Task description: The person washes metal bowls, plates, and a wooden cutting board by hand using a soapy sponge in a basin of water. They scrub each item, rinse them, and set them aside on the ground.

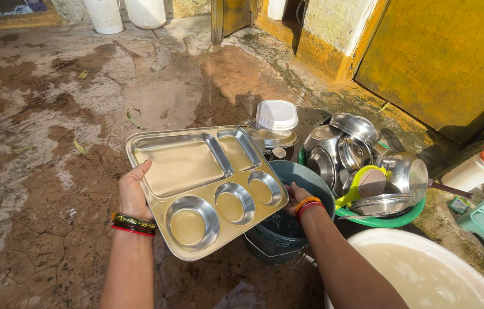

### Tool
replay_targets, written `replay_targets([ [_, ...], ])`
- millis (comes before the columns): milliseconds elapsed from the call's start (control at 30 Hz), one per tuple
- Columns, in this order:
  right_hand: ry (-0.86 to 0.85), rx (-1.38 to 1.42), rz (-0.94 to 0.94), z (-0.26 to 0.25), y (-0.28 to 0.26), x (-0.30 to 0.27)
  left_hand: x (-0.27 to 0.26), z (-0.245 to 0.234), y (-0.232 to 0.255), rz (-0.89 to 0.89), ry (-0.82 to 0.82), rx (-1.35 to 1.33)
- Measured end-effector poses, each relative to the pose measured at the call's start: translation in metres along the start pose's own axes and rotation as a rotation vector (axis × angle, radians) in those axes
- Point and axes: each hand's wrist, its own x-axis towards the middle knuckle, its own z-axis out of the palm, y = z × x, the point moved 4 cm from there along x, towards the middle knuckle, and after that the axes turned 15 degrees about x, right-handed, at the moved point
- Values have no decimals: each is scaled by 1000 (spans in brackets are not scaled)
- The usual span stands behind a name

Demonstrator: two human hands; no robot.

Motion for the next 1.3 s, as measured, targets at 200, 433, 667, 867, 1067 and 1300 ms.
replay_targets([
  [200,-92,491,60,-28,15,21,-30,2,23,32,-59,48],
  [433,-797,151,-15,148,10,-143,-24,6,12,61,-9,50],
  [667,-1282,-1531,-1124,259,188,-259,10,9,-44,56,-60,-105],
  [867,-550,-2262,-818,215,103,-204,-3,-15,-40,-75,17,24],
  [1067,-217,-1417,-1212,126,7,-117,-16,0,-14,2,-118,-6],
  [1300,146,18,-104,-8,-23,30,-41,23,10,78,-26,88],
])
